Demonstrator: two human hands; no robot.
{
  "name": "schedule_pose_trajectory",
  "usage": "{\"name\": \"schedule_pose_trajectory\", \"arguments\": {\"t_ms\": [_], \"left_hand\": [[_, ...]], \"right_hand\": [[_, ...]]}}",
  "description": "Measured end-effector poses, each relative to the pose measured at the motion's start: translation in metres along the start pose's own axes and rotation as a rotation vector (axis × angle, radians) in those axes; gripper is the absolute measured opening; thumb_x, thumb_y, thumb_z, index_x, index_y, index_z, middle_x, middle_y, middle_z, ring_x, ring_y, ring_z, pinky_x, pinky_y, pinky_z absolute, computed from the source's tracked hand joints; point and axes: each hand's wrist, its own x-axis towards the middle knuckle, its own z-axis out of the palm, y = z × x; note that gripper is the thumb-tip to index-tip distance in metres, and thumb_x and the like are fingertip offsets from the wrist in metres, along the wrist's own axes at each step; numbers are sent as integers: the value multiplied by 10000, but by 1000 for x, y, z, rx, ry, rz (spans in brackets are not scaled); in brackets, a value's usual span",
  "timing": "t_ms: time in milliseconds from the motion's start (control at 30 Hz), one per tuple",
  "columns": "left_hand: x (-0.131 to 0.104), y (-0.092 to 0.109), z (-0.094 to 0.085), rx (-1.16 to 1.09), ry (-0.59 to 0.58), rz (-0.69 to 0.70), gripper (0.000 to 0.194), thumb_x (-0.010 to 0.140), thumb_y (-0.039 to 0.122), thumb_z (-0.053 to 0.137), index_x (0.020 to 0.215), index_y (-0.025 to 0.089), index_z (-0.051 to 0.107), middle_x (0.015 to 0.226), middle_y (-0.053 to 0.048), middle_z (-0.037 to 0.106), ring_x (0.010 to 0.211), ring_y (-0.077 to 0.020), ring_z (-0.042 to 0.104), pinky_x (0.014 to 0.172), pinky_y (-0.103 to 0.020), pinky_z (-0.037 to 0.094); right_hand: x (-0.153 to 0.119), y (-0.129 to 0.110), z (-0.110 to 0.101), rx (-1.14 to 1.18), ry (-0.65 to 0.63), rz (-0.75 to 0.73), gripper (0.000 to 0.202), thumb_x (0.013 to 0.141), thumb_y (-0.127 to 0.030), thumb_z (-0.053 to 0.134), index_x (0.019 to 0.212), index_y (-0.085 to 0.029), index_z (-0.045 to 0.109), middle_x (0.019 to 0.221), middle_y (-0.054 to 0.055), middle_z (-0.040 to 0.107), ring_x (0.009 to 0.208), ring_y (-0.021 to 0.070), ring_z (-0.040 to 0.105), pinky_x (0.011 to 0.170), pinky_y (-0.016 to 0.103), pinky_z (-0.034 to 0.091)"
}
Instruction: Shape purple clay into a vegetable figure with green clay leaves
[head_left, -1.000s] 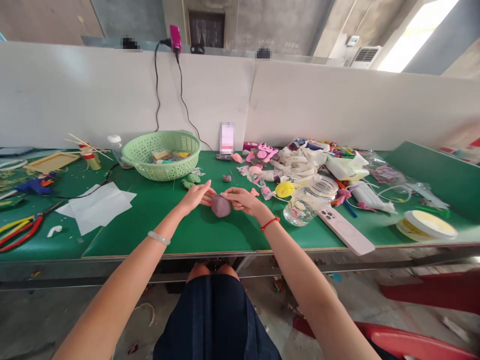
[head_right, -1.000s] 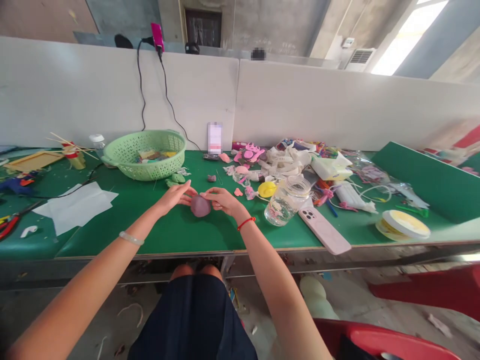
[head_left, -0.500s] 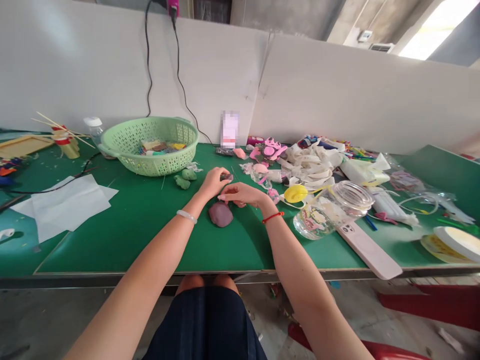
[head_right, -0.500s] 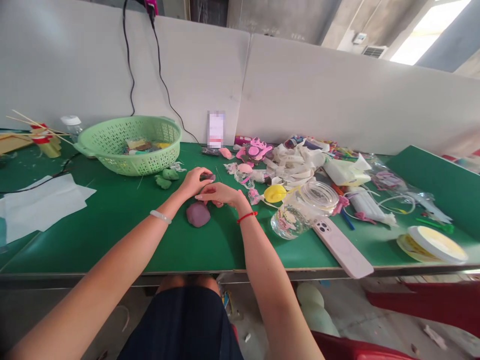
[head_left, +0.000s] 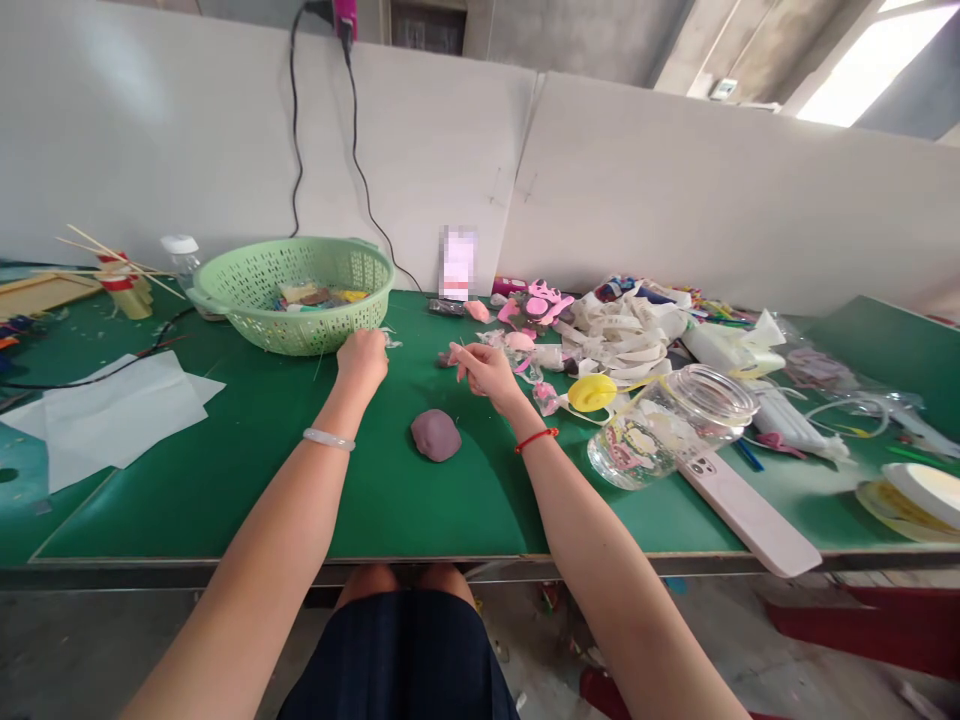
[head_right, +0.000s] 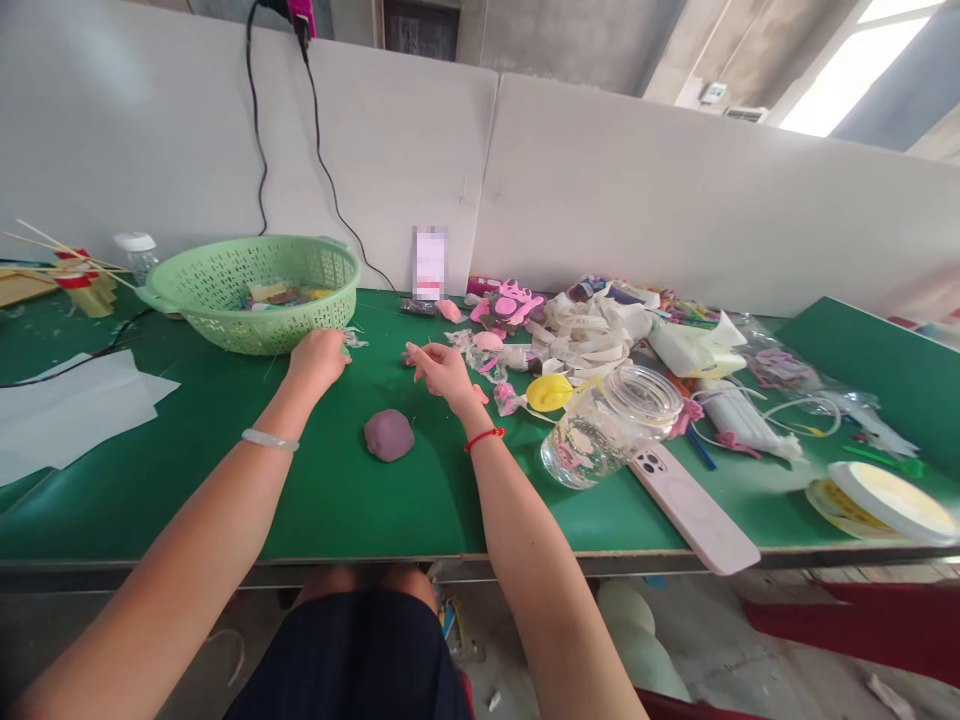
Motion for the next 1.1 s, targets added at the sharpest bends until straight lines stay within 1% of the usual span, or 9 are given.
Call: {"name": "schedule_pose_trajectory", "arguments": {"t_ms": [100, 167, 200, 300, 467, 667, 867, 933, 1100], "left_hand": [[-6, 22, -1, 197, -4, 98, 154, 847, 19, 692, 883, 168, 676, 1116, -184, 706, 1174, -397, 680, 1046, -545, 528], [-11, 40, 2, 208, -17, 201, 194, 906, 147, 745, 1096, 174, 714, 1199, -165, 713, 1180, -341, 685, 1053, -467, 537], [-13, 48, 4, 197, -41, 267, 222, 918, 184, 758, 1135, 174, 716, 1210, -153, 718, 1161, -318, 694, 1044, -440, 543], [-19, 64, 10, 103, -180, 406, 233, 911, 172, 767, 1140, 193, 728, 1162, -93, 742, 1097, -262, 717, 992, -376, 560], [-27, 72, 13, 47, -322, 493, 270, 905, 146, 753, 1172, 186, 729, 1172, -80, 747, 1075, -250, 721, 957, -364, 566], [-29, 75, 9, 39, -322, 535, 281, 943, 144, 699, 1220, 190, 698, 1251, -96, 732, 1162, -270, 709, 1013, -395, 563], [-34, 77, 17, -74, -284, 603, 486, 988, 205, 646, 1462, 210, 538, 1489, -140, 619, 1379, -302, 603, 1116, -433, 531], [-35, 77, 20, -98, -296, 613, 506, 976, 258, 664, 1457, 192, 522, 1465, -155, 615, 1364, -309, 601, 1082, -427, 551], [-37, 73, 30, -137, -274, 569, 332, 1056, 435, 522, 1276, 195, 588, 1267, -130, 665, 1165, -264, 670, 890, -352, 591]], "right_hand": [[1, 2, 4, -12, 47, -27, 680, 710, -863, 753, 726, -195, 626, 576, -23, 582, 396, 52, 349, 372, 246, 258], [3, 4, 7, -12, 69, -44, 668, 734, -861, 731, 787, -202, 634, 616, -22, 610, 407, 58, 357, 374, 250, 271], [4, 5, 8, -15, 73, -47, 657, 750, -854, 723, 824, -207, 637, 647, -21, 628, 412, 60, 359, 375, 253, 271], [7, 10, 11, -46, 63, -42, 613, 798, -828, 691, 887, -227, 610, 703, -29, 649, 422, 66, 366, 381, 260, 265], [10, 15, 7, -167, 65, -98, 572, 833, -783, 685, 788, -236, 525, 633, -54, 554, 518, 91, 429, 456, 243, 301], [12, 13, 4, -146, 41, -214, 607, 827, -805, 676, 721, -234, 499, 619, -44, 475, 599, 110, 433, 502, 247, 308], [10, 6, 10, 165, 30, -89, 629, 832, -816, 682, 727, -250, 428, 576, -70, 349, 496, 87, 296, 451, 258, 225], [9, 4, 12, 234, 36, -43, 619, 835, -790, 712, 732, -249, 429, 566, -78, 315, 486, 82, 253, 444, 258, 198], [9, 6, 13, 223, 30, -8, 645, 837, -791, 713, 684, -242, 411, 522, -79, 293, 477, 76, 224, 442, 262, 155]]}}
